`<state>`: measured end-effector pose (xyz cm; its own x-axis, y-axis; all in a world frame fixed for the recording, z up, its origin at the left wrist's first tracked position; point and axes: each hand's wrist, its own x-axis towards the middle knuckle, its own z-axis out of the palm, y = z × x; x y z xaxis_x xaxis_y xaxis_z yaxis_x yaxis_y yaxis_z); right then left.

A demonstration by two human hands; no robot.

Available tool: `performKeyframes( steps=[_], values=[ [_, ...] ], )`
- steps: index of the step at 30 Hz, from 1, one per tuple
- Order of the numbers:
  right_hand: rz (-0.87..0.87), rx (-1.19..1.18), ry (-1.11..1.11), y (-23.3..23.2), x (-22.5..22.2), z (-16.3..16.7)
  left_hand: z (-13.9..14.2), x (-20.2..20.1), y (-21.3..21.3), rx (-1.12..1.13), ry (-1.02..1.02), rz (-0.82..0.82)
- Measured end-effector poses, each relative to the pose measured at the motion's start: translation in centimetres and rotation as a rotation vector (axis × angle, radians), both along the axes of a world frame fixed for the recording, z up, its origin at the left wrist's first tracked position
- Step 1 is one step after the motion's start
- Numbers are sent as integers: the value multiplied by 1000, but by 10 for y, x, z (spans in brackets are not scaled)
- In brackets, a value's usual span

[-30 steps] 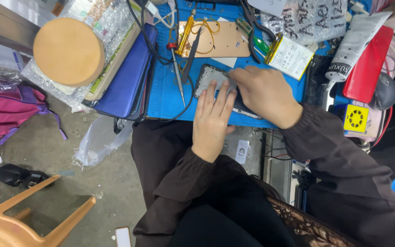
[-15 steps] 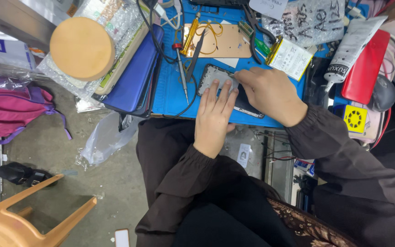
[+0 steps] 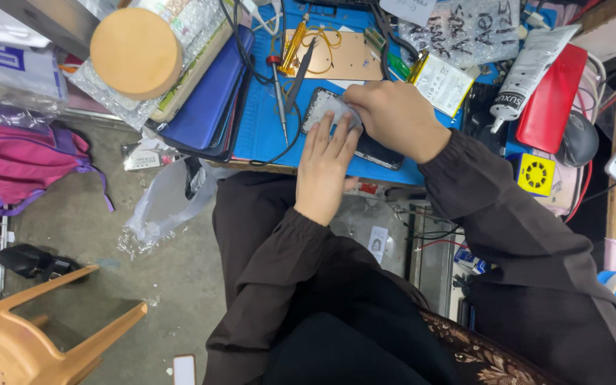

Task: The person applies adhesive strips to the internal chassis of a mobile phone and presses them down by hand.

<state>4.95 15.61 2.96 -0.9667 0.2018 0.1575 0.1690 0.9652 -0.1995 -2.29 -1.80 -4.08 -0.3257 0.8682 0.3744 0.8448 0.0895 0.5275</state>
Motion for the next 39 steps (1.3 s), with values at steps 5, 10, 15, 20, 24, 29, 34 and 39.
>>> performKeyframes(
  steps=[5,10,15,20,24,29,34,39],
  values=[
    [-35,20,-63,-1,-4,2,-4,-2,2,23,7,-5],
    [-8,-34,26,-6,-6,6,-9,-1,3,42,27,-4],
    [-29,31,10,-13,-12,14,-7,-3,6,52,39,8],
    [-45,-7,50,-20,-11,25,-1,-4,8,55,45,6],
    [-64,47,-6,-27,-14,38,7,-7,9,112,64,19],
    [-52,83,51,-42,-40,58,29,-13,9,95,92,13],
    [-65,192,-28,-58,-45,81,57,-10,5,12,178,45],
    [-67,62,78,-66,-40,92,71,-7,3,-75,210,49]
  ],
)
